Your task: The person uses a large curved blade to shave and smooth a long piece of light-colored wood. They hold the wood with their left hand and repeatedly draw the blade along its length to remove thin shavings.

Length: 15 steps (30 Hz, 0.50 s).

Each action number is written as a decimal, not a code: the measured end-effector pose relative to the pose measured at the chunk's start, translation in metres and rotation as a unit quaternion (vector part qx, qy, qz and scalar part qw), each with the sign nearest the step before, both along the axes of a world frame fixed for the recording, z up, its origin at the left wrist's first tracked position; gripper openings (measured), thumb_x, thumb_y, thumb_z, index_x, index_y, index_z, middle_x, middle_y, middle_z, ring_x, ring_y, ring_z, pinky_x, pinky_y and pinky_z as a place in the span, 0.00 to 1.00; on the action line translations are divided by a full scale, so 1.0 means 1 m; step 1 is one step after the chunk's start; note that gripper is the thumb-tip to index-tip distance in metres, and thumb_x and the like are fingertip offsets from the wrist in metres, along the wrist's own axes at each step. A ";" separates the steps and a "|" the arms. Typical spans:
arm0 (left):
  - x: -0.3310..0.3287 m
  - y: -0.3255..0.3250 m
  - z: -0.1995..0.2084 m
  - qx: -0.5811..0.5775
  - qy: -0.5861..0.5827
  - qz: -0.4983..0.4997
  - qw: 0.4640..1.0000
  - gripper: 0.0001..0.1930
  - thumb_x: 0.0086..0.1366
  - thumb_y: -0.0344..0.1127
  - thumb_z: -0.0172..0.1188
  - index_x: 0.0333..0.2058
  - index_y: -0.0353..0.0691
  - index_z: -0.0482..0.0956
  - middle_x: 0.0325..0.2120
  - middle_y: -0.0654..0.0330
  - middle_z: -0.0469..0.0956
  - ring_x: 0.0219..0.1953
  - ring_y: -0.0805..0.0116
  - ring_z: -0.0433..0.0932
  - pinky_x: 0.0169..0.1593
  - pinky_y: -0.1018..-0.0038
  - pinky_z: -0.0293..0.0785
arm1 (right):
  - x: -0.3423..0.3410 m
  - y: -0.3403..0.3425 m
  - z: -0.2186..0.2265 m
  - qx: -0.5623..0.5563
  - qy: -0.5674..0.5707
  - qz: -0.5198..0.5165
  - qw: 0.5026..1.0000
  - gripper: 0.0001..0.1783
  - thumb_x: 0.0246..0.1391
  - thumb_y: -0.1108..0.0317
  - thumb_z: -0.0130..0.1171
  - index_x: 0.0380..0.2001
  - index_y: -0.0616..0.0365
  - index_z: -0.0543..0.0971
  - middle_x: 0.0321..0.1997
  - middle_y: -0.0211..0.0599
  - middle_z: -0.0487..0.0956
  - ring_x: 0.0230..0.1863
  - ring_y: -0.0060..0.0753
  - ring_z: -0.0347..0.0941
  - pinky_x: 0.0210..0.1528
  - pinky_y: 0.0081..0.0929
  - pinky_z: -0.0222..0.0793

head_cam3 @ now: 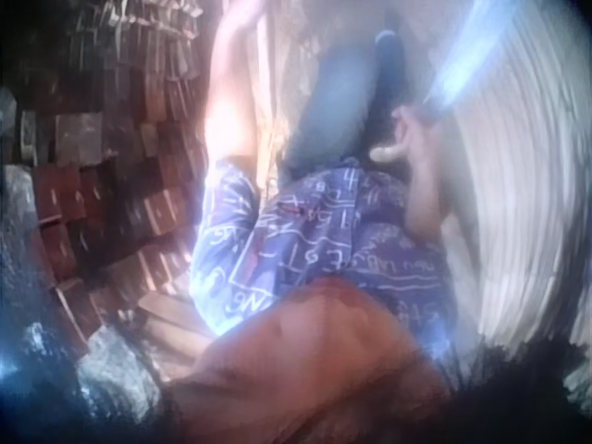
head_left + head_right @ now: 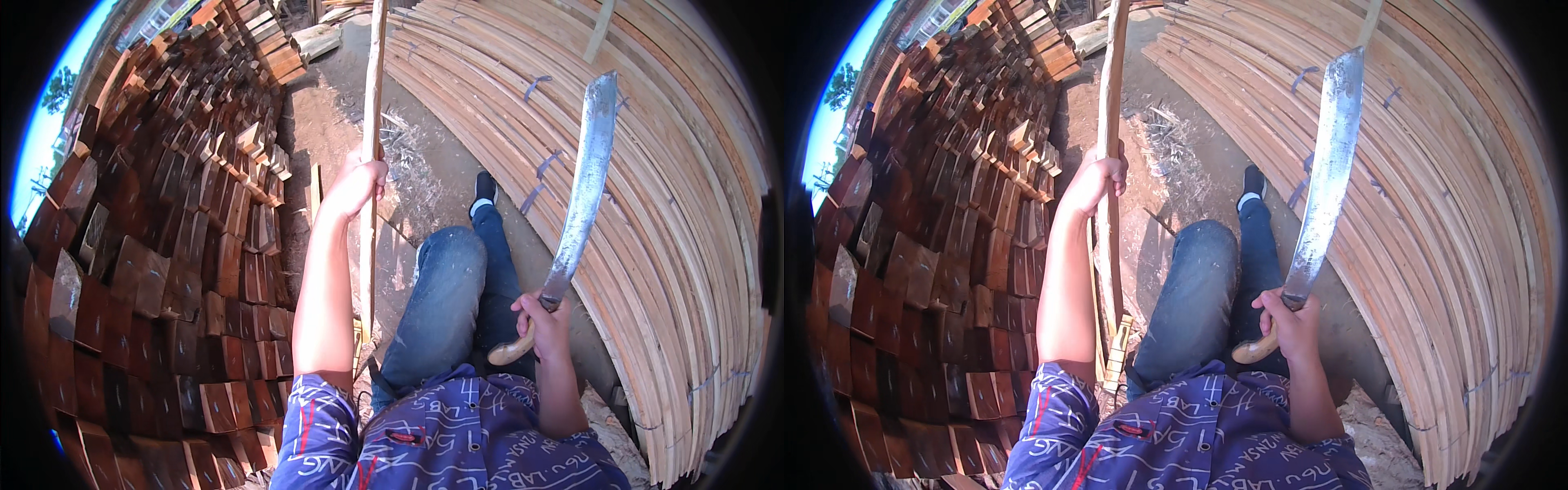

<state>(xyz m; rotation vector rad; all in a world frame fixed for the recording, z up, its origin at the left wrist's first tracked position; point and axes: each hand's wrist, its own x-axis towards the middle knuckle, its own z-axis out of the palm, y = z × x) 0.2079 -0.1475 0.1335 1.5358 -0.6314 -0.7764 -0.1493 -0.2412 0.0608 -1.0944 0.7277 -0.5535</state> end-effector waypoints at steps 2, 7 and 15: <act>-0.023 0.007 -0.006 0.108 -0.128 0.016 0.986 0.12 0.46 0.24 0.52 0.33 0.37 0.68 0.22 0.62 0.67 0.21 0.71 0.68 0.26 0.74 0.66 | -0.005 -0.001 0.005 -0.051 0.054 -0.015 0.997 0.06 0.56 0.73 0.62 0.28 0.65 0.78 0.23 0.38 0.80 0.15 0.20 0.70 0.17 0.21 0.65; -0.095 0.024 -0.023 0.196 -0.261 -0.008 0.945 0.23 0.44 0.26 0.58 0.43 0.28 0.72 0.29 0.42 0.77 0.36 0.51 0.80 0.43 0.65 0.73 | -0.033 -0.011 0.014 -0.163 0.148 -0.021 0.975 0.06 0.56 0.72 0.64 0.29 0.64 0.79 0.21 0.28 0.76 0.16 0.16 0.68 0.18 0.18 0.61; -0.131 0.004 -0.055 0.235 -0.467 -0.066 0.850 0.19 0.44 0.27 0.59 0.38 0.33 0.70 0.29 0.43 0.78 0.35 0.41 0.80 0.39 0.54 0.75 | -0.039 0.000 0.002 -0.171 0.223 0.005 0.960 0.07 0.56 0.70 0.65 0.31 0.62 0.78 0.19 0.24 0.73 0.17 0.13 0.66 0.19 0.16 0.59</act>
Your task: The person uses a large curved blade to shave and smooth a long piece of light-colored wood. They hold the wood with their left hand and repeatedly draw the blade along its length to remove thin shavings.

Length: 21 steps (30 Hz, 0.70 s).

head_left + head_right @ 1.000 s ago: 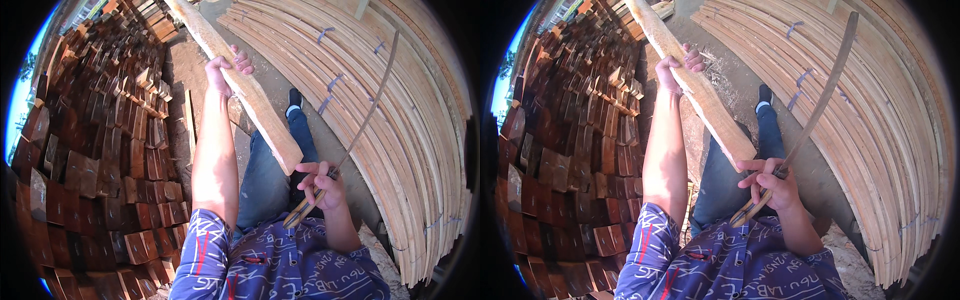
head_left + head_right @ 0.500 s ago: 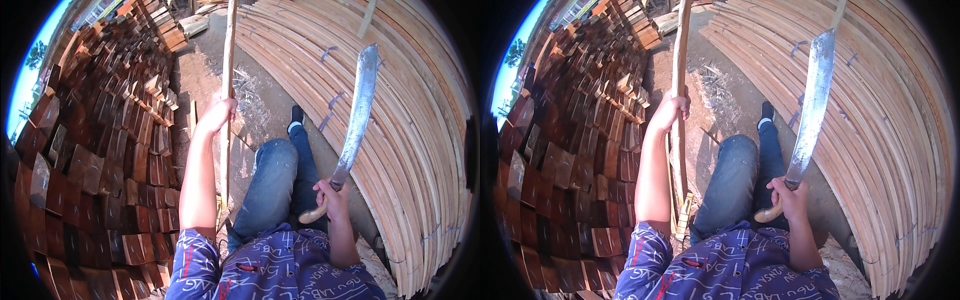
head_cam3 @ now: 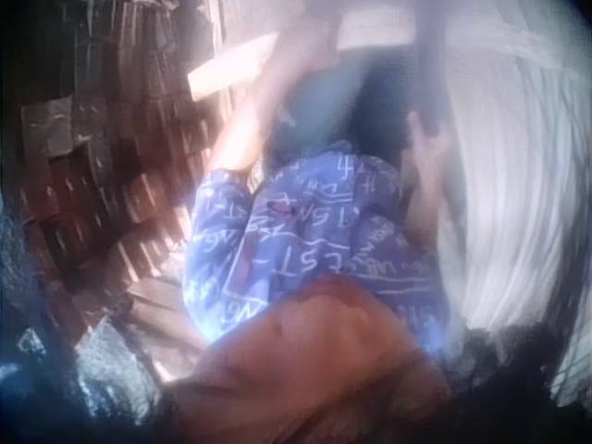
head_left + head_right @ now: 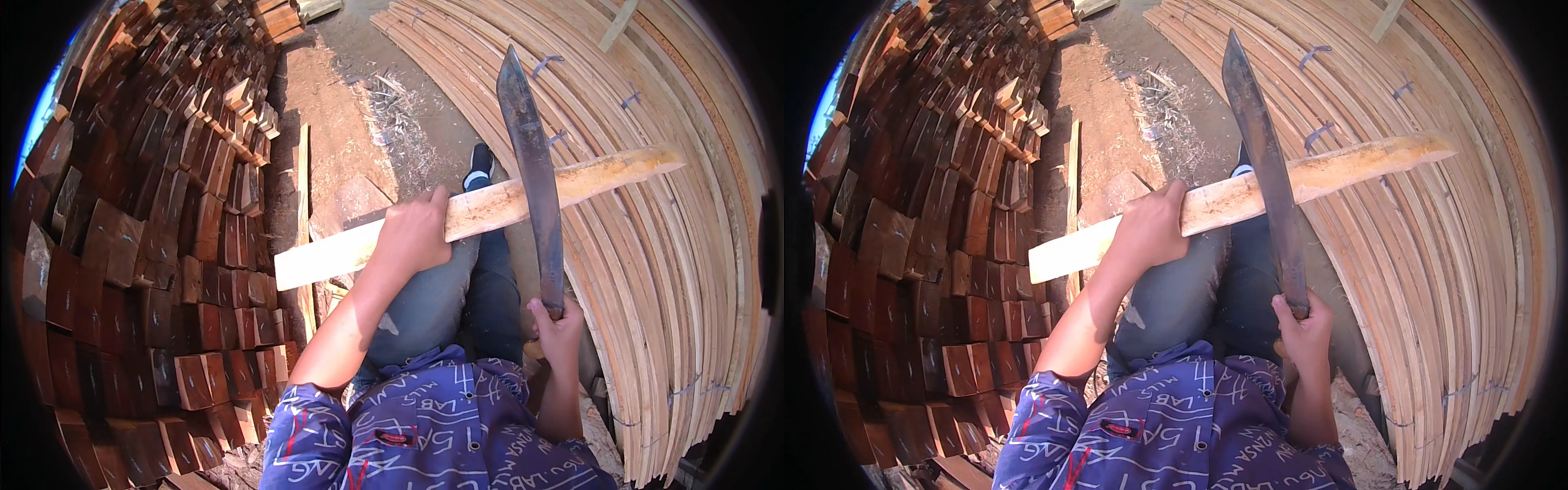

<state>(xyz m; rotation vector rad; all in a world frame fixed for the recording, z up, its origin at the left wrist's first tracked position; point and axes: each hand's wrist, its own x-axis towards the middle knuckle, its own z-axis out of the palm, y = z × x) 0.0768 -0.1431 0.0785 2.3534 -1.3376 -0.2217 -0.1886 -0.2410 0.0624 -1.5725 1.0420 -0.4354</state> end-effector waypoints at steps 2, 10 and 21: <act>-0.003 -0.005 -0.008 0.023 -0.035 -0.022 0.999 0.19 0.44 0.28 0.60 0.38 0.34 0.71 0.29 0.45 0.78 0.34 0.44 0.80 0.38 0.56 0.76 | 0.002 0.001 -0.002 0.018 -0.025 0.002 1.000 0.07 0.57 0.70 0.64 0.31 0.63 0.78 0.19 0.25 0.74 0.17 0.13 0.66 0.19 0.16 0.60; -0.013 -0.016 -0.017 0.111 -0.149 -0.052 0.981 0.19 0.44 0.32 0.65 0.37 0.38 0.71 0.28 0.56 0.77 0.32 0.58 0.82 0.32 0.67 0.76 | 0.007 -0.008 -0.021 -0.014 -0.013 0.003 1.000 0.08 0.59 0.69 0.62 0.32 0.64 0.78 0.20 0.29 0.75 0.17 0.14 0.67 0.18 0.17 0.60; -0.034 0.007 -0.035 0.071 -0.171 0.021 0.982 0.17 0.46 0.32 0.64 0.36 0.40 0.69 0.29 0.58 0.74 0.33 0.60 0.79 0.34 0.66 0.76 | 0.012 -0.025 -0.058 -0.140 0.124 0.038 0.982 0.13 0.58 0.69 0.59 0.41 0.68 0.75 0.25 0.40 0.80 0.21 0.27 0.73 0.27 0.29 0.67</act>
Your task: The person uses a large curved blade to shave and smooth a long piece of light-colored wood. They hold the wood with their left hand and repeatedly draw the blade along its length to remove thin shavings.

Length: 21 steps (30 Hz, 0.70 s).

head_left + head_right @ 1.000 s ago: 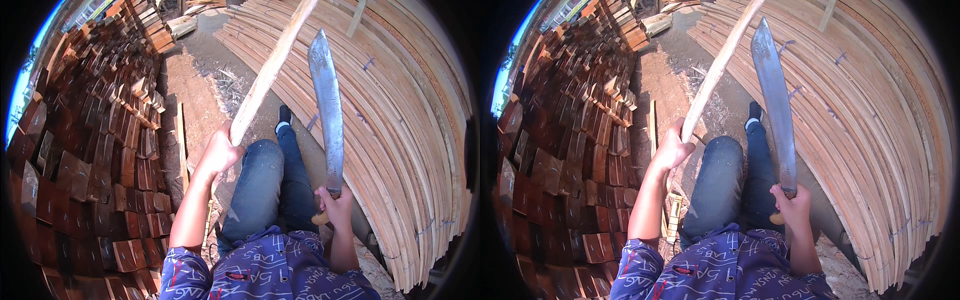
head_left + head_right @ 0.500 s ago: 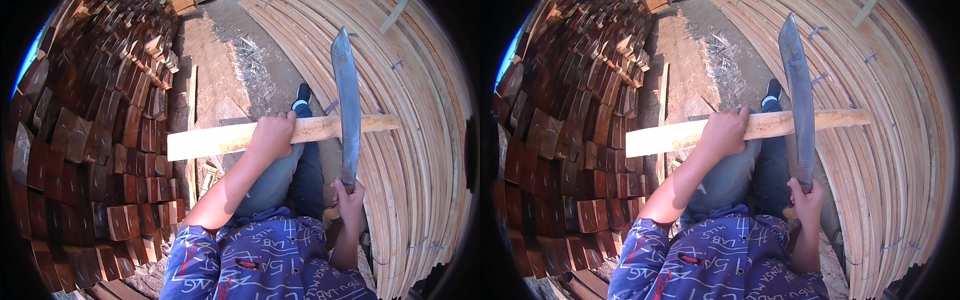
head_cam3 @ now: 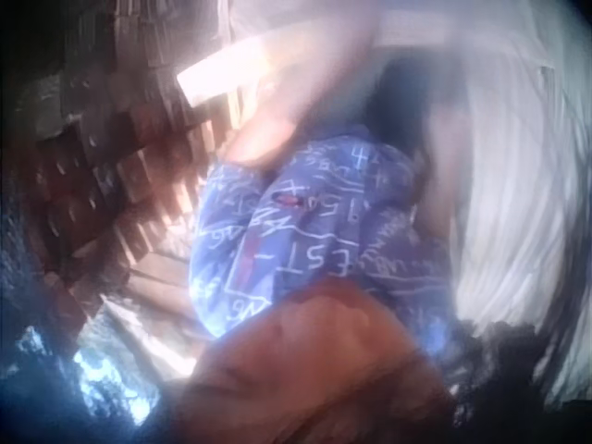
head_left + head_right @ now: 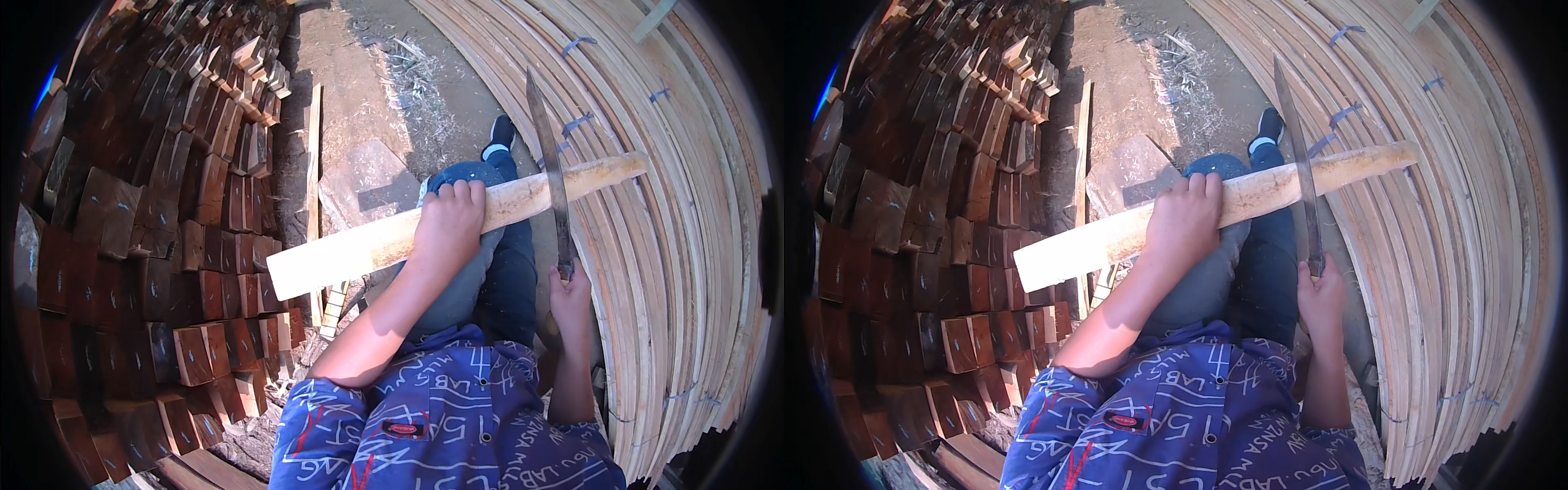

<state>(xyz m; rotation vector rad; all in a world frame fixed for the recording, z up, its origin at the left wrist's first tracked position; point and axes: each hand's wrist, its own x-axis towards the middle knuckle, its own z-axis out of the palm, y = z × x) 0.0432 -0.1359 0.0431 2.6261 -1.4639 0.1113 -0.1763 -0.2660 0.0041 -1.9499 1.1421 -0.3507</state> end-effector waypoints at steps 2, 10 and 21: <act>0.003 0.013 0.002 -0.005 0.028 -0.004 1.000 0.17 0.46 0.31 0.63 0.36 0.39 0.69 0.29 0.56 0.73 0.33 0.57 0.78 0.35 0.64 0.76 | 0.003 0.003 0.004 -0.076 0.019 0.016 0.997 0.12 0.56 0.69 0.60 0.40 0.65 0.75 0.24 0.44 0.78 0.21 0.37 0.73 0.27 0.32 0.68; -0.007 0.064 -0.011 -0.057 0.099 0.039 0.993 0.20 0.45 0.29 0.61 0.40 0.36 0.71 0.30 0.52 0.75 0.33 0.51 0.79 0.36 0.60 0.76 | 0.012 -0.007 0.016 -0.203 0.145 0.092 0.964 0.13 0.44 0.68 0.65 0.33 0.57 0.75 0.27 0.48 0.79 0.30 0.56 0.77 0.36 0.48 0.71; -0.030 0.086 -0.018 -0.106 0.175 0.138 0.969 0.24 0.42 0.30 0.65 0.42 0.35 0.73 0.30 0.49 0.77 0.33 0.48 0.79 0.37 0.60 0.77 | 0.071 -0.023 0.046 -0.229 0.212 0.232 0.921 0.08 0.40 0.67 0.63 0.22 0.59 0.76 0.24 0.49 0.79 0.28 0.55 0.78 0.34 0.47 0.74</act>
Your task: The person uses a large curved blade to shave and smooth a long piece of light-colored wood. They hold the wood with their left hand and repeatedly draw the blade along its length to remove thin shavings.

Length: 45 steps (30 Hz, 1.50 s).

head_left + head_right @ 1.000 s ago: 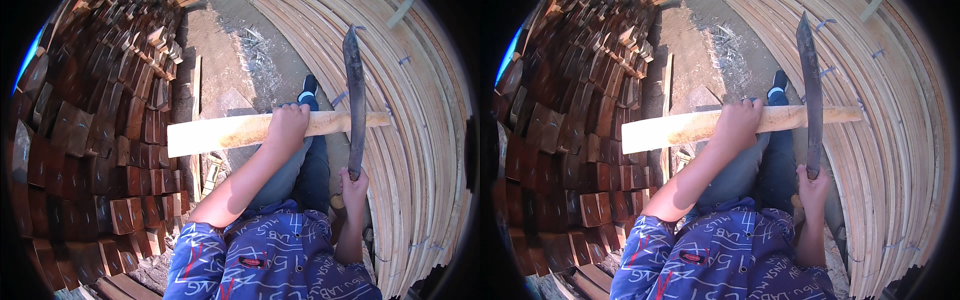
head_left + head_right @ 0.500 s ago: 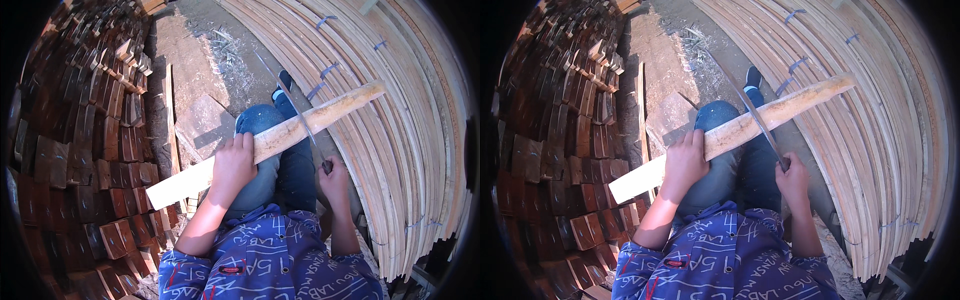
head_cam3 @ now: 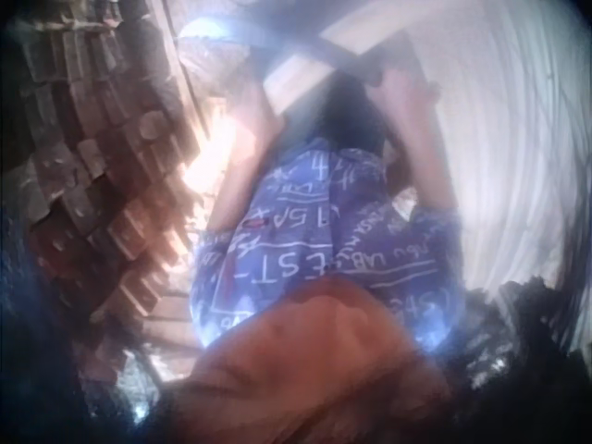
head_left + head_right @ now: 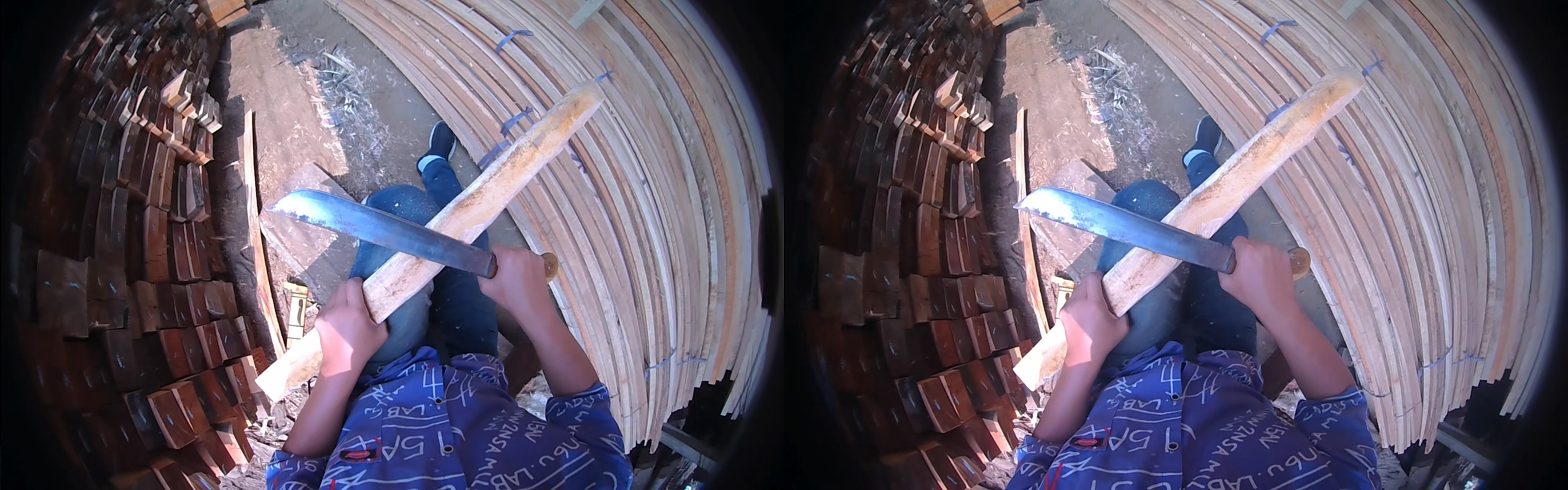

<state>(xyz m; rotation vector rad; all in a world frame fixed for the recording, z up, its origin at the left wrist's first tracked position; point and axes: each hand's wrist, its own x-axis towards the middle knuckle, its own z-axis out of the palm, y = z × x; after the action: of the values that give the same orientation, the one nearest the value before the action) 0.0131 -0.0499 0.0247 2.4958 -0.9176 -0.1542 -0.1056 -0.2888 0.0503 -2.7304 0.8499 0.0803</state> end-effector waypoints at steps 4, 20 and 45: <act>0.002 0.001 -0.008 0.016 0.017 0.015 1.000 0.24 0.42 0.30 0.65 0.42 0.36 0.73 0.29 0.49 0.78 0.32 0.47 0.79 0.36 0.60 0.77 | 0.000 -0.024 0.005 -0.026 0.001 0.005 1.000 0.08 0.36 0.67 0.63 0.20 0.59 0.76 0.21 0.49 0.78 0.27 0.55 0.78 0.34 0.48 0.73; 0.022 -0.001 -0.004 0.029 0.040 0.002 0.999 0.18 0.41 0.30 0.61 0.34 0.38 0.69 0.26 0.51 0.74 0.28 0.45 0.78 0.30 0.56 0.75 | -0.051 -0.123 0.036 -0.042 0.017 -0.271 0.962 0.22 0.45 0.54 0.67 0.23 0.68 0.80 0.16 0.52 0.75 0.20 0.49 0.76 0.26 0.41 0.69; 0.027 0.013 -0.012 0.007 -0.001 0.013 1.000 0.20 0.42 0.31 0.59 0.38 0.36 0.72 0.25 0.45 0.77 0.28 0.41 0.78 0.32 0.54 0.76 | -0.005 -0.086 0.017 -0.073 0.020 -0.092 0.993 0.08 0.35 0.66 0.63 0.19 0.59 0.80 0.21 0.50 0.79 0.28 0.53 0.79 0.35 0.45 0.74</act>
<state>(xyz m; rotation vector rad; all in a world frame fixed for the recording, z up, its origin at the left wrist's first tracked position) 0.0399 -0.0371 0.0128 2.5193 -0.8863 -0.1507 -0.1103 -0.3750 0.0674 -2.7777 1.1563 0.0363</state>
